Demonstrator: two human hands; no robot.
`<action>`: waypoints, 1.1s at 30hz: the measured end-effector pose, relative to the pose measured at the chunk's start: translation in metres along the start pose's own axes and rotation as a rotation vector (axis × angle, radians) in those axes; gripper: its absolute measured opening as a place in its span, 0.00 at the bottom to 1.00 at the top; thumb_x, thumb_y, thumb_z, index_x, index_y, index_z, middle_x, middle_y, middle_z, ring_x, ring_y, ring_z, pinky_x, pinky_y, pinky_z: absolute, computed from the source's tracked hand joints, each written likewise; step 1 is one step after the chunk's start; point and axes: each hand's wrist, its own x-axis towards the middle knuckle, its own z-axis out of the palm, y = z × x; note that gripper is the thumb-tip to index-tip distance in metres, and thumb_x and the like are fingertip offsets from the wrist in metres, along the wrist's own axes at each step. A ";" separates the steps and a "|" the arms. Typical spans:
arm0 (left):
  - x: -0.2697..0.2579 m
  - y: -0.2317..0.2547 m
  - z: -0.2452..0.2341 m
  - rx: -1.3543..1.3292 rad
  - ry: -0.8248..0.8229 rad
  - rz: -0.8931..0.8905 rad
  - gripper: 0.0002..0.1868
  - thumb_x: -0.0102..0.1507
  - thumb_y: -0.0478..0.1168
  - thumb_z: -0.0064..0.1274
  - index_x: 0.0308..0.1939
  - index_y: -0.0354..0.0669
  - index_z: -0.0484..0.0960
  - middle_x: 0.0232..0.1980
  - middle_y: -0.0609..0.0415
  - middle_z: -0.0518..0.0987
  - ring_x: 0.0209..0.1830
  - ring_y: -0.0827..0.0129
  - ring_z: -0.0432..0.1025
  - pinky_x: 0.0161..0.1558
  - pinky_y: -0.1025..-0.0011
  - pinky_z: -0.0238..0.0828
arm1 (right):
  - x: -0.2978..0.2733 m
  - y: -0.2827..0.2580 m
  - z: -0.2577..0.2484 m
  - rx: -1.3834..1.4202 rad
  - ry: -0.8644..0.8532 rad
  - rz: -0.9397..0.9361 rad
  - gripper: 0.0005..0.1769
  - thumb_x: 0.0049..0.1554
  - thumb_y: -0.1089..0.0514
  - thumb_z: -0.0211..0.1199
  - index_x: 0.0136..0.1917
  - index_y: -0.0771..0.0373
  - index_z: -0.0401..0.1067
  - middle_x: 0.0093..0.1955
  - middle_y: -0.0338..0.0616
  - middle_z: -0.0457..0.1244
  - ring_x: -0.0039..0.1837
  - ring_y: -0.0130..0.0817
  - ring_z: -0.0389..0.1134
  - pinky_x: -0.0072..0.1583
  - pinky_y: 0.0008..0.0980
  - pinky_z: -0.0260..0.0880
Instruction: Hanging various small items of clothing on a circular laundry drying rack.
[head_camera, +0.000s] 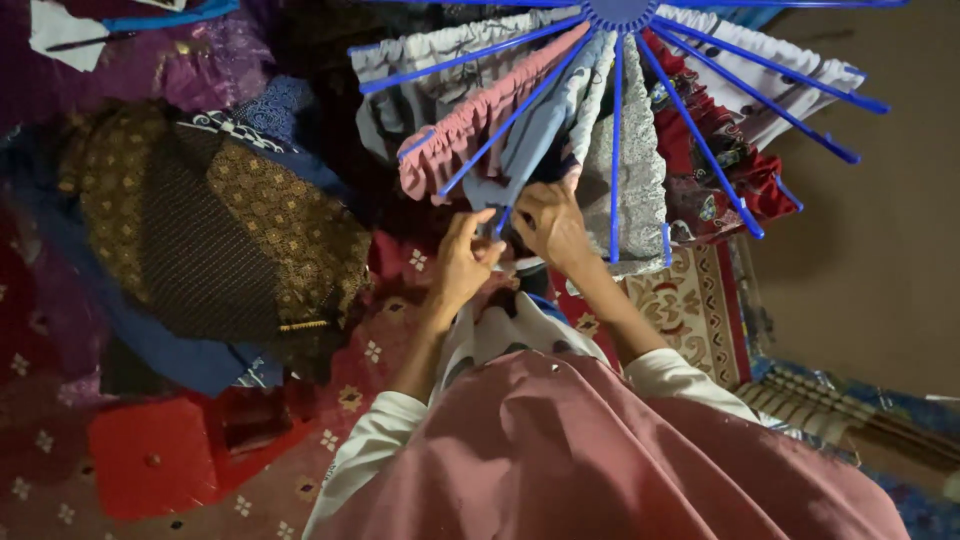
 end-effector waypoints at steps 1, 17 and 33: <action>-0.002 0.002 -0.003 -0.001 -0.007 0.006 0.25 0.58 0.29 0.63 0.59 0.40 0.76 0.53 0.46 0.77 0.47 0.59 0.77 0.39 0.69 0.78 | -0.005 -0.008 -0.001 -0.004 0.006 0.005 0.10 0.55 0.55 0.67 0.47 0.63 0.79 0.51 0.48 0.68 0.54 0.48 0.67 0.66 0.47 0.62; -0.049 -0.002 -0.019 0.054 -0.265 0.150 0.20 0.63 0.32 0.56 0.60 0.44 0.75 0.55 0.42 0.81 0.55 0.45 0.77 0.51 0.58 0.76 | -0.006 -0.039 -0.035 0.272 0.049 0.158 0.07 0.57 0.65 0.63 0.49 0.70 0.75 0.51 0.56 0.68 0.55 0.51 0.69 0.60 0.44 0.70; -0.067 -0.028 -0.012 0.200 -0.393 0.120 0.16 0.62 0.36 0.55 0.54 0.52 0.80 0.45 0.46 0.84 0.43 0.46 0.79 0.43 0.53 0.76 | -0.013 -0.027 0.000 0.092 0.080 0.239 0.15 0.57 0.54 0.69 0.35 0.66 0.75 0.39 0.53 0.68 0.43 0.52 0.72 0.47 0.47 0.72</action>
